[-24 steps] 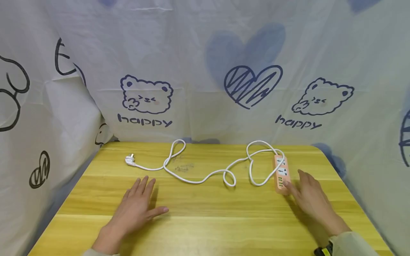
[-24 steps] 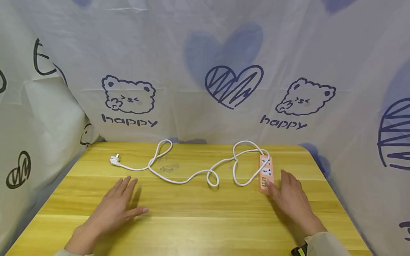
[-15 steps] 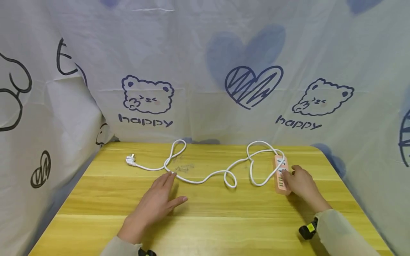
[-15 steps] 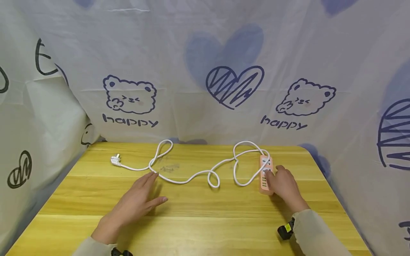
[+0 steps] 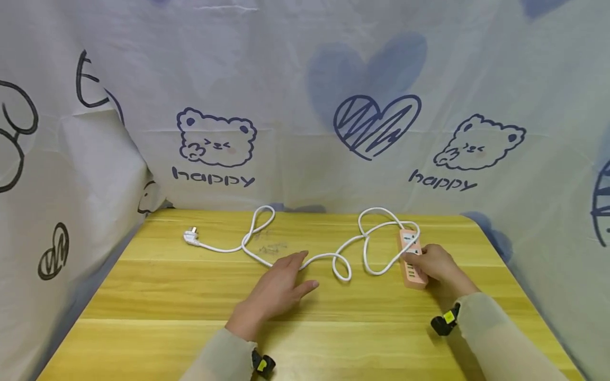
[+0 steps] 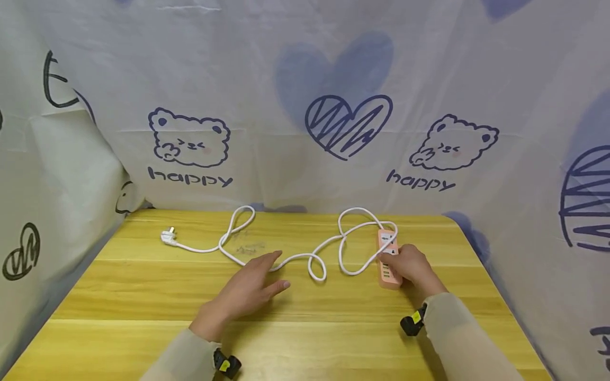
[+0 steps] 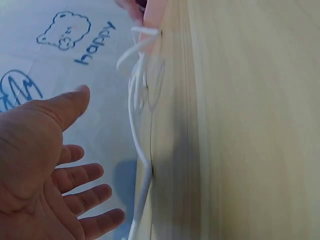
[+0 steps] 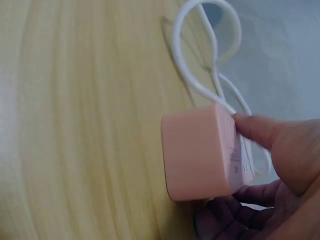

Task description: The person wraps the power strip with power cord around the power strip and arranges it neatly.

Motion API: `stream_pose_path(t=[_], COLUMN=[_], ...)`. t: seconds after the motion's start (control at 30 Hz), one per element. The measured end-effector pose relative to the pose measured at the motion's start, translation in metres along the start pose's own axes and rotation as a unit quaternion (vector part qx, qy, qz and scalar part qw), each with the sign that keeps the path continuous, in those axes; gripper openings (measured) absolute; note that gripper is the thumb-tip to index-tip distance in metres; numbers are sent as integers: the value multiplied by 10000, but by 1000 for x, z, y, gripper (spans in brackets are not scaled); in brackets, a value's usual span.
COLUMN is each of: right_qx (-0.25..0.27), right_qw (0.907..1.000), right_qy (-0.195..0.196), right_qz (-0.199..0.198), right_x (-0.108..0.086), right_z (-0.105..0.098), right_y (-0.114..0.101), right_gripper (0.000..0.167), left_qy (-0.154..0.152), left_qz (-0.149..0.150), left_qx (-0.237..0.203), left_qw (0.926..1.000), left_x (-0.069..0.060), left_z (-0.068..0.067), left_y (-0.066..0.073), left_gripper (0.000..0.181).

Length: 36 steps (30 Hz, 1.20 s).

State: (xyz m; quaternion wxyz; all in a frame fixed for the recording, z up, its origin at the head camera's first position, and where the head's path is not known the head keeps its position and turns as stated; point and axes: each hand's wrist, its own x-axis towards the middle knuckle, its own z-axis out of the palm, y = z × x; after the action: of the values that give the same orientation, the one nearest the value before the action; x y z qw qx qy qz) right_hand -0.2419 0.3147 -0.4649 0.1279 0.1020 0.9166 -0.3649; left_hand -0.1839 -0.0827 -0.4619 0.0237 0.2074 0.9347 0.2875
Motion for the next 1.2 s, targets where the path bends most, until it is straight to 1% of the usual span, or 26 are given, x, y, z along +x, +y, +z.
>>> stream_pose_path(t=[0.03, 0.07, 0.17, 0.23, 0.27, 0.3, 0.37, 0.4, 0.47, 0.53, 0.57, 0.63, 0.67, 0.73, 0.8, 0.87, 0.9, 0.93, 0.97, 1.0, 1.07, 1.1, 1.17, 1.2], right_qx=[-13, -145, -725, -827, -779, -602, 80, 413, 970, 1290, 1330, 1219, 1063, 565, 10, -467, -600, -682, -682, -696, -916, -1109, -1581, -1822], right_qw=[10000, 9999, 9971, 9961, 9963, 9974, 9977, 9955, 9888, 9829, 9818, 9825, 9834, 9854, 9847, 9794, 9767, 9739, 9723, 9702, 9658, 9636, 9569, 9520], right_qy=[-23, -16, 70, 32, -56, -162, -504, -697, -984, -1156, -1189, -1190, -1200, -1147, -1040, -928, -892, -873, -888, -887, -717, -580, -307, -192], right_qz=[-12, -75, -235, -296, -347, -370, -442, -488, -557, -619, -657, -755, -848, -1124, -1396, -1733, -1856, -1979, -2050, -2143, -2319, -2364, -2417, -2453], right_x=[0, -1, -4, -9, -11, -13, -19, -21, -28, -36, -41, -52, -58, -72, -87, -101, -107, -113, -118, -122, -128, -130, -131, -131], right_z=[2, 5, 10, 12, 12, 13, 15, 16, 19, 22, 23, 24, 24, 23, 21, 19, 18, 17, 17, 16, 16, 15, 14, 12], right_y=[-3, -7, -18, -26, -30, -33, -40, -44, -50, -56, -59, -67, -72, -82, -93, -103, -108, -112, -115, -118, -122, -123, -123, -121], right_gripper=[44, 43, 38, 35, 35, 34, 30, 29, 31, 39, 44, 55, 59, 70, 80, 84, 84, 84, 83, 82, 81, 80, 74, 71], left_qy=[-31, -44, -69, -47, -28, -19, 12, 42, 48, 34, 17, -22, -38, 22, 222, 467, 604, 724, 847, 876, 910, 946, 1116, 1247], left_qz=[47, 106, 313, 533, 644, 727, 856, 897, 882, 837, 806, 747, 697, 630, 533, 230, 39, -164, -338, -510, -706, -746, -890, -978], left_qx=[-1, -3, 149, 280, 356, 424, 483, 512, 537, 501, 470, 353, 316, 241, 55, -378, -693, -1023, -1339, -1672, -2234, -2467, -3049, -3331], left_qw=[10000, 9999, 9994, 9982, 9973, 9965, 9952, 9946, 9946, 9952, 9956, 9966, 9971, 9977, 9983, 9979, 9958, 9920, 9868, 9807, 9679, 9616, 9416, 9295], left_x=[2, 5, 11, 15, 16, 17, 18, 19, 19, 19, 20, 20, 20, 21, 22, 23, 24, 24, 25, 25, 24, 24, 24, 24], left_z=[2, 4, 10, 15, 17, 19, 22, 23, 24, 24, 25, 26, 26, 26, 25, 22, 20, 17, 15, 11, 4, 0, -10, -16], left_y=[4, 8, 21, 29, 33, 36, 42, 44, 47, 50, 51, 53, 54, 57, 61, 65, 67, 69, 70, 72, 72, 71, 67, 63], left_gripper=[73, 72, 69, 70, 71, 72, 76, 77, 78, 78, 78, 79, 80, 82, 80, 74, 69, 63, 56, 50, 38, 34, 28, 28])
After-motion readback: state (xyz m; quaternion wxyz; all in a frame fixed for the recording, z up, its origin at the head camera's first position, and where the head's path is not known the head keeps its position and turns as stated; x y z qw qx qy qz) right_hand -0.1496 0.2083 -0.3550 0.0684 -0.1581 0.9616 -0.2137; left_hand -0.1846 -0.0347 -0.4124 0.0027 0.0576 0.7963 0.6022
